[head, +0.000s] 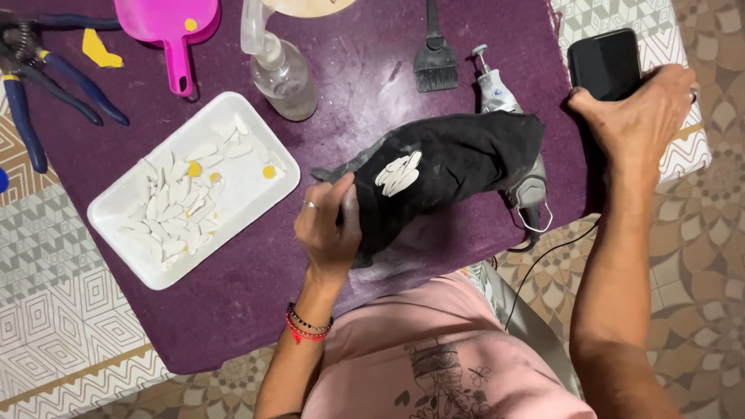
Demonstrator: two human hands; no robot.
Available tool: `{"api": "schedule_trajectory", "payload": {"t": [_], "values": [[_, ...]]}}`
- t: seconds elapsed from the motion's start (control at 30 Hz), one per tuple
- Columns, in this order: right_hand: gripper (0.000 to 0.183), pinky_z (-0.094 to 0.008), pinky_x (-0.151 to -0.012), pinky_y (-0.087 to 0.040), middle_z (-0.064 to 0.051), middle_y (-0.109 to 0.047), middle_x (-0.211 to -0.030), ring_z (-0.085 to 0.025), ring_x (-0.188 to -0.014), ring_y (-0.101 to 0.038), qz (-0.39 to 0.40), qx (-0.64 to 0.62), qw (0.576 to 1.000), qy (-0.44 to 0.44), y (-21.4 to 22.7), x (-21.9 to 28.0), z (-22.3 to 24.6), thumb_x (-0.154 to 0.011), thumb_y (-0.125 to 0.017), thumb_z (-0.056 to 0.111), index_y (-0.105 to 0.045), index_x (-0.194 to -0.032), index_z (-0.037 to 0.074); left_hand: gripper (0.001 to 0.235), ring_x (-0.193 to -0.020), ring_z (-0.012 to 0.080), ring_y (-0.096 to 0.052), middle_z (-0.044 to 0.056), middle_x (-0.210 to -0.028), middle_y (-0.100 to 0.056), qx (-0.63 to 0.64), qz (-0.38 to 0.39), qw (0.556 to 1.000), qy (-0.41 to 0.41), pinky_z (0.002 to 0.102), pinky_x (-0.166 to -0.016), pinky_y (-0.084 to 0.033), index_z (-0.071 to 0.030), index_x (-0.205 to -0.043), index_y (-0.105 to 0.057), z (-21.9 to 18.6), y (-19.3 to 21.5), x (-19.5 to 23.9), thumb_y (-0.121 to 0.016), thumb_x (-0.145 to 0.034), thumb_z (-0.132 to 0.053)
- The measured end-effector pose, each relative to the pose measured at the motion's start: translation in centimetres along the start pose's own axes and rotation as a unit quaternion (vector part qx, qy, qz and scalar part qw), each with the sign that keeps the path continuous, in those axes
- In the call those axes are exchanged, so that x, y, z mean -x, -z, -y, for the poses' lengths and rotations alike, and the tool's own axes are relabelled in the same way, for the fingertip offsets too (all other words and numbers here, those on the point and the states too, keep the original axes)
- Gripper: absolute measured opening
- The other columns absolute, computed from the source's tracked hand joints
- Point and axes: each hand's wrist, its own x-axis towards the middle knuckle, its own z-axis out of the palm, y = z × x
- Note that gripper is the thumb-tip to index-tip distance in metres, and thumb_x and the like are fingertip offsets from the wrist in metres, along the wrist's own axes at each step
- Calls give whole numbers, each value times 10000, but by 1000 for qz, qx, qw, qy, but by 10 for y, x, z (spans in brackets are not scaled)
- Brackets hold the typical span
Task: Sand a small piece with a rotary tool and then clean the pieces and workspace with a spray bottle and cloth.
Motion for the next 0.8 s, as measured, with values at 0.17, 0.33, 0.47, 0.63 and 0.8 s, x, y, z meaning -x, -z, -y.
{"api": "schedule_trajectory", "payload": {"t": [0.17, 0.33, 0.47, 0.63, 0.8], "values": [[854, -492, -768, -483, -167, -535, -997, -375, -908, -564, -55, -9, 998, -2, -3, 7, 1, -703, -1002, 587, -540, -994, -70, 182, -746, 287, -618, 120, -939, -638, -2, 2, 1000, 11, 394, -658, -524, -58, -1224, -635, -1, 1, 1, -632, -1048, -9], [933, -552, -756, -468, -238, -574, -1061, -459, -919, -605, 7, -21, 1000, -18, 19, 14, 3, -829, -989, 748, -604, -1113, -53, 118, -736, 296, -624, 150, -901, -638, 19, -3, 1000, -5, 400, -673, -534, 17, -1138, -682, -7, 3, -8, -618, -1039, 5], [930, -560, -886, -414, -193, -547, -1076, -417, -977, -569, 1, -28, 998, -53, 22, 21, 10, -768, -1013, 726, -564, -1067, -31, 115, -746, 321, -621, 162, -897, -630, 10, 1, 1000, -2, 429, -701, -538, 28, -1128, -689, -8, 1, -6, -628, -1031, 41], [902, -505, -659, -438, -149, -500, -950, -348, -832, -536, -41, -38, 998, -2, 5, 14, -5, -745, -974, 726, -510, -947, -20, 115, -740, 306, -619, 152, -888, -628, -1, 4, 1000, -12, 417, -674, -529, 24, -1140, -689, -8, 1, -7, -627, -1042, 25], [820, -478, -730, -443, -139, -431, -1026, -296, -895, -454, 58, -74, 995, -34, 35, 13, 12, -870, -887, 660, -446, -1068, -2, 103, -725, 295, -620, 146, -880, -631, -1, 0, 1000, -23, 409, -666, -529, 32, -1117, -696, -8, 3, -10, -626, -1041, 26]]}}
